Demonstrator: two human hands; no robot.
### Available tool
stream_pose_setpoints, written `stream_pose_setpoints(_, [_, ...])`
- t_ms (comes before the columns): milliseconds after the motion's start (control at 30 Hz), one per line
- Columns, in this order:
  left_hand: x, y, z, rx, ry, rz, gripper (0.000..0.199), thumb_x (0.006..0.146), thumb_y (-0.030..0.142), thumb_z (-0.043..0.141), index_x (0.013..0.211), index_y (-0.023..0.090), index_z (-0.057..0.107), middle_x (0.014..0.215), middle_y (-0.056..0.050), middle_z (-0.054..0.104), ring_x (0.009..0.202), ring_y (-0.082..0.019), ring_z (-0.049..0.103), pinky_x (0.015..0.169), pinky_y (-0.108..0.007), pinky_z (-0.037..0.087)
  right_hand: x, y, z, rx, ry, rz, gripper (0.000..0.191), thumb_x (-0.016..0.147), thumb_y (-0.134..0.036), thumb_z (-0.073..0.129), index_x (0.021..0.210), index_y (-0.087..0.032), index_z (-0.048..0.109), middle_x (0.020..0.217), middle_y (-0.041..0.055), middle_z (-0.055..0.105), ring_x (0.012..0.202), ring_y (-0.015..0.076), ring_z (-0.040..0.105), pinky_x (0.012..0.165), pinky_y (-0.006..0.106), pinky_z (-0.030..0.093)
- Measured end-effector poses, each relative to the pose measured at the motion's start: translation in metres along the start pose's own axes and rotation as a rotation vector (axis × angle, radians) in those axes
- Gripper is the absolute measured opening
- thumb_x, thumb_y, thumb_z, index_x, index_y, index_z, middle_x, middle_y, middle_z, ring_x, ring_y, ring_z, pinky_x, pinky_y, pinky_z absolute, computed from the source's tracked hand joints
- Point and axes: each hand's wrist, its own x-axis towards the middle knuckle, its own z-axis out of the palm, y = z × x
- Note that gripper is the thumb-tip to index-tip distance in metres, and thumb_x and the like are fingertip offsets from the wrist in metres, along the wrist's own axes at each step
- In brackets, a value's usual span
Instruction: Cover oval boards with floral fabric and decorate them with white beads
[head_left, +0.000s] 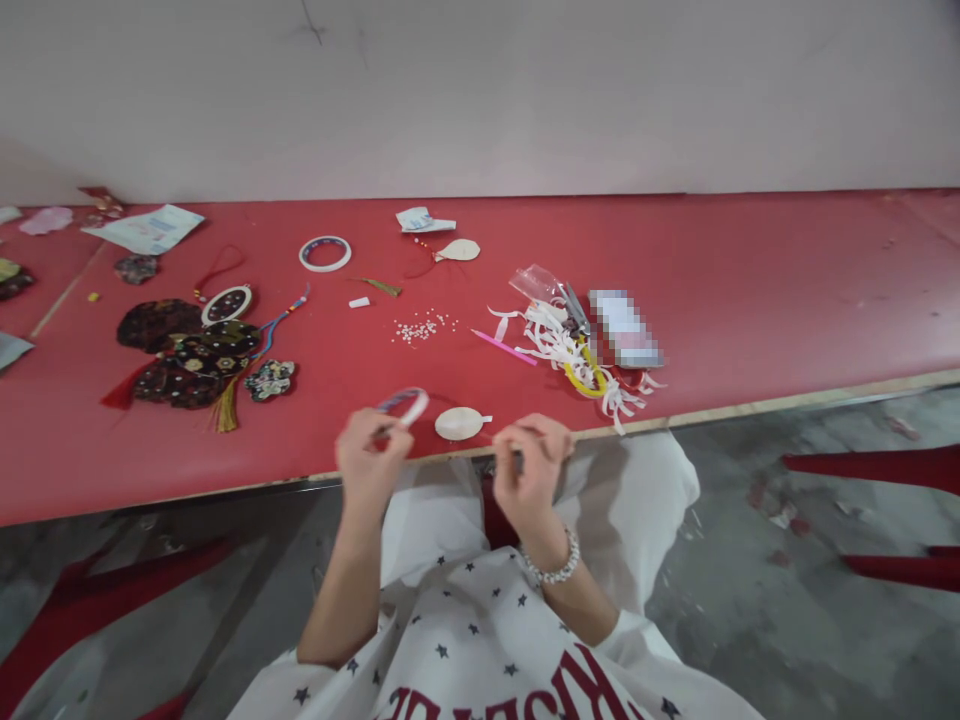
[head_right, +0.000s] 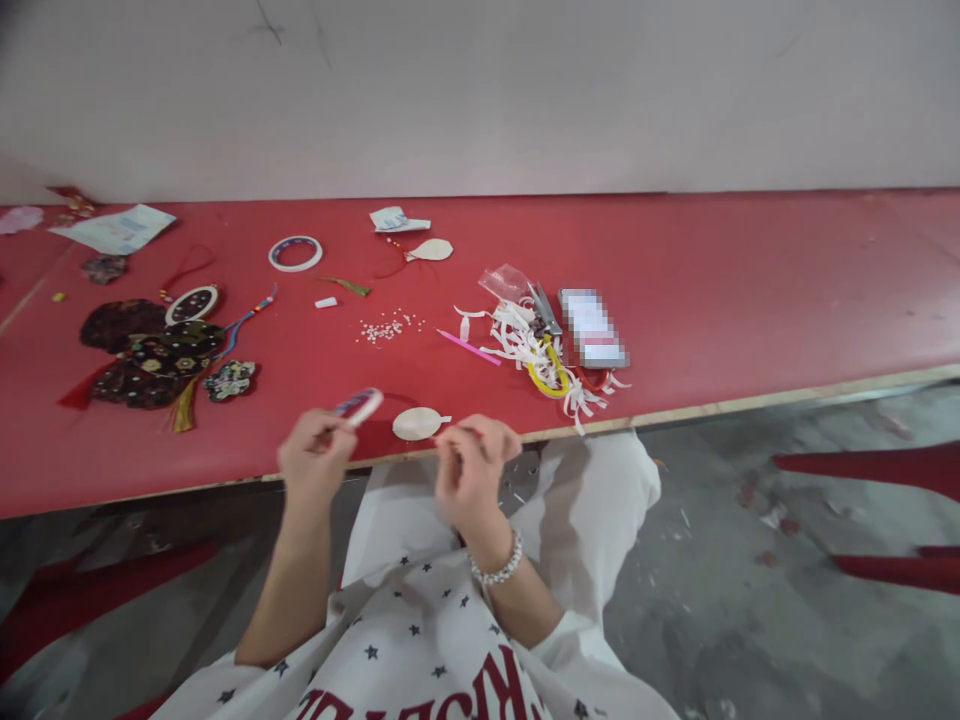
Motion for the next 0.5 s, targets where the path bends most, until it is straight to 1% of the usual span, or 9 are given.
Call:
stream_pose_setpoints(67, [0.008, -0.015, -0.013, 0.061, 0.135, -0.049, 0.017, 0.079, 0.017, 0.044, 0.071, 0.018, 0.059, 0.060, 0.002, 0.053, 0.058, -0.013, 0.048, 0.059, -0.027, 0.038, 0.009, 0.010, -0.012, 0.030, 0.080, 0.099, 0.008, 0.085, -0.019, 0.049, 0.081, -0.021, 0.056, 0.094, 0.0077, 0.051, 0.093, 0.0225, 0.049, 0.084, 0.042, 0.036])
stream_pose_setpoints(100, [0.011, -0.021, -0.019, 0.094, 0.160, -0.055, 0.014, 0.079, 0.018, 0.048, 0.072, 0.018, 0.060, 0.063, 0.001, 0.055, 0.062, -0.014, 0.049, 0.063, -0.028, 0.039, 0.013, 0.015, -0.017, 0.071, 0.049, 0.149, 0.009, 0.086, -0.019, 0.047, 0.082, -0.021, 0.055, 0.093, 0.0072, 0.052, 0.093, 0.0220, 0.050, 0.084, 0.041, 0.037])
stream_pose_setpoints(133, [0.013, -0.025, -0.023, 0.124, 0.147, -0.043, 0.007, 0.074, 0.021, 0.057, 0.071, 0.018, 0.062, 0.067, 0.000, 0.059, 0.068, -0.016, 0.052, 0.071, -0.032, 0.039, 0.018, 0.018, -0.021, 0.114, -0.043, 0.184, 0.010, 0.087, -0.020, 0.046, 0.082, -0.021, 0.054, 0.096, 0.0071, 0.052, 0.095, 0.0218, 0.050, 0.085, 0.041, 0.036])
stream_pose_setpoints(167, [0.014, -0.027, -0.025, 0.163, 0.095, -0.021, 0.005, 0.073, 0.023, 0.062, 0.072, 0.019, 0.065, 0.072, -0.001, 0.063, 0.075, -0.018, 0.054, 0.078, -0.036, 0.037, 0.022, 0.021, -0.023, 0.147, -0.150, 0.203, 0.009, 0.086, -0.022, 0.047, 0.082, -0.021, 0.055, 0.098, 0.0068, 0.053, 0.096, 0.0218, 0.050, 0.086, 0.041, 0.036])
stream_pose_setpoints(200, [0.013, -0.027, -0.025, 0.264, 0.001, 0.036, 0.007, 0.076, 0.024, 0.061, 0.077, 0.020, 0.067, 0.079, -0.003, 0.066, 0.080, -0.021, 0.055, 0.083, -0.040, 0.034, 0.025, 0.021, -0.023, 0.172, -0.254, 0.222, 0.009, 0.086, -0.023, 0.047, 0.081, -0.022, 0.055, 0.099, 0.0062, 0.054, 0.097, 0.0216, 0.050, 0.086, 0.040, 0.035])
stream_pose_setpoints(267, [0.009, -0.023, -0.019, 0.386, -0.076, 0.123, 0.011, 0.080, 0.024, 0.060, 0.086, 0.022, 0.069, 0.090, -0.005, 0.068, 0.087, -0.024, 0.056, 0.089, -0.046, 0.028, 0.030, 0.019, -0.018, 0.195, -0.431, 0.267, 0.010, 0.084, -0.023, 0.049, 0.077, -0.022, 0.056, 0.102, 0.0047, 0.056, 0.097, 0.0217, 0.049, 0.084, 0.040, 0.033])
stream_pose_setpoints(300, [0.006, -0.020, -0.015, 0.417, -0.088, 0.153, 0.014, 0.080, 0.023, 0.059, 0.091, 0.022, 0.068, 0.096, -0.006, 0.068, 0.090, -0.026, 0.056, 0.091, -0.048, 0.025, 0.031, 0.016, -0.013, 0.196, -0.493, 0.295, 0.010, 0.083, -0.024, 0.050, 0.075, -0.022, 0.056, 0.102, 0.0040, 0.057, 0.097, 0.0217, 0.049, 0.083, 0.039, 0.033])
stream_pose_setpoints(400, [-0.004, -0.010, -0.005, 0.406, -0.101, 0.199, 0.024, 0.081, 0.022, 0.058, 0.104, 0.021, 0.064, 0.102, -0.008, 0.067, 0.097, -0.027, 0.055, 0.096, -0.049, 0.021, 0.034, 0.008, 0.000, 0.190, -0.624, 0.341, 0.009, 0.081, -0.023, 0.053, 0.073, -0.021, 0.056, 0.104, 0.0022, 0.058, 0.100, 0.0222, 0.046, 0.082, 0.038, 0.030])
stream_pose_setpoints(500, [-0.013, 0.001, -0.001, 0.336, -0.207, 0.255, 0.026, 0.082, 0.024, 0.058, 0.108, 0.024, 0.062, 0.110, -0.006, 0.065, 0.103, -0.025, 0.055, 0.097, -0.048, 0.020, 0.035, 0.004, 0.009, 0.186, -0.712, 0.318, 0.008, 0.081, -0.024, 0.054, 0.074, -0.022, 0.057, 0.105, 0.0007, 0.057, 0.102, 0.0218, 0.044, 0.082, 0.037, 0.029])
